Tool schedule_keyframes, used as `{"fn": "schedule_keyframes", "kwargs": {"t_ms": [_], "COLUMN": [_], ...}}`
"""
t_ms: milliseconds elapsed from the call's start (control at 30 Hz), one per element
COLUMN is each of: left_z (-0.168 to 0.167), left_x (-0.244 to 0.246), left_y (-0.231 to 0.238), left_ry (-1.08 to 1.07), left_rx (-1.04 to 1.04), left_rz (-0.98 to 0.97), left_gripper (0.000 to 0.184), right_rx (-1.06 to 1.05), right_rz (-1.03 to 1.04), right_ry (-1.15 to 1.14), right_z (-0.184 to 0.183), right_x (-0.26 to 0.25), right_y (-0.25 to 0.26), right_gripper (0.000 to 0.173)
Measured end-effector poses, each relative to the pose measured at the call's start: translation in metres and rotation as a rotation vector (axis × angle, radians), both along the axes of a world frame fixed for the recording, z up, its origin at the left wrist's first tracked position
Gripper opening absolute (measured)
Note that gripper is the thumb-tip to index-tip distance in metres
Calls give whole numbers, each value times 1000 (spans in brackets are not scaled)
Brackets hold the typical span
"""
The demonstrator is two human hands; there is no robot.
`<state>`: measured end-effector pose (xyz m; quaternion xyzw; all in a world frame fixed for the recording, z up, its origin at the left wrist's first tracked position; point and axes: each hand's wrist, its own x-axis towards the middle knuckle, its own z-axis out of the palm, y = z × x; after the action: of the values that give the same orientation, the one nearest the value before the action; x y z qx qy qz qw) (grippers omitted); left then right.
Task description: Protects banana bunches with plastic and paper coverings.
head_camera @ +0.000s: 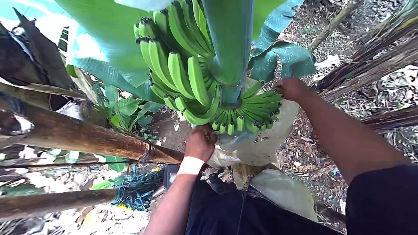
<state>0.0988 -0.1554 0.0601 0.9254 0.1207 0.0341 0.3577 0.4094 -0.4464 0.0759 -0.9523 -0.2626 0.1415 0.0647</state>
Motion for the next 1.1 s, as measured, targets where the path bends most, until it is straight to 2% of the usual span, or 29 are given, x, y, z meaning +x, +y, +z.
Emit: {"fn": "schedule_keyframes", "kwargs": {"t_ms": [100,233,333,400,467,567,667,733,833,900,967,1033,1100], "left_z": [-8,-5,-2,-5,-6,-12,-7,-4,-20,-31,-36,-33,-21], "left_x": [0,1,2,0,-4,-12,-9,-5,-1,-2,-13,-32,-45], "left_y": [-2,2,3,2,2,1,0,4,17,22,24,31,35], "left_ry": [86,175,218,208,223,195,217,240,53,-140,-300,-384,-348], "left_rx": [-111,-126,-57,-12,28,26,-127,-307,-697,-820,-672,-406,-222], "left_rz": [18,9,-30,-52,-88,-127,-53,113,446,536,370,69,-210], "left_gripper": [27,33,40,40,39,39,39,35,21,17,5,14,34], "right_rx": [-157,-430,-472,-459,-423,-528,-555,-456,-199,-89,18,140,142], "right_rz": [124,286,309,295,314,418,430,361,202,164,241,397,489], "right_ry": [-39,-11,4,-4,-9,69,56,23,9,-33,-66,-64,44], "right_z": [31,34,22,25,43,74,65,52,42,50,74,107,135], "right_x": [18,30,37,41,42,33,33,22,-16,-25,-34,-54,-96], "right_y": [33,75,96,109,119,128,128,135,156,163,144,108,65], "right_gripper": [21,28,31,28,27,24,27,32,41,36,26,24,35]}}
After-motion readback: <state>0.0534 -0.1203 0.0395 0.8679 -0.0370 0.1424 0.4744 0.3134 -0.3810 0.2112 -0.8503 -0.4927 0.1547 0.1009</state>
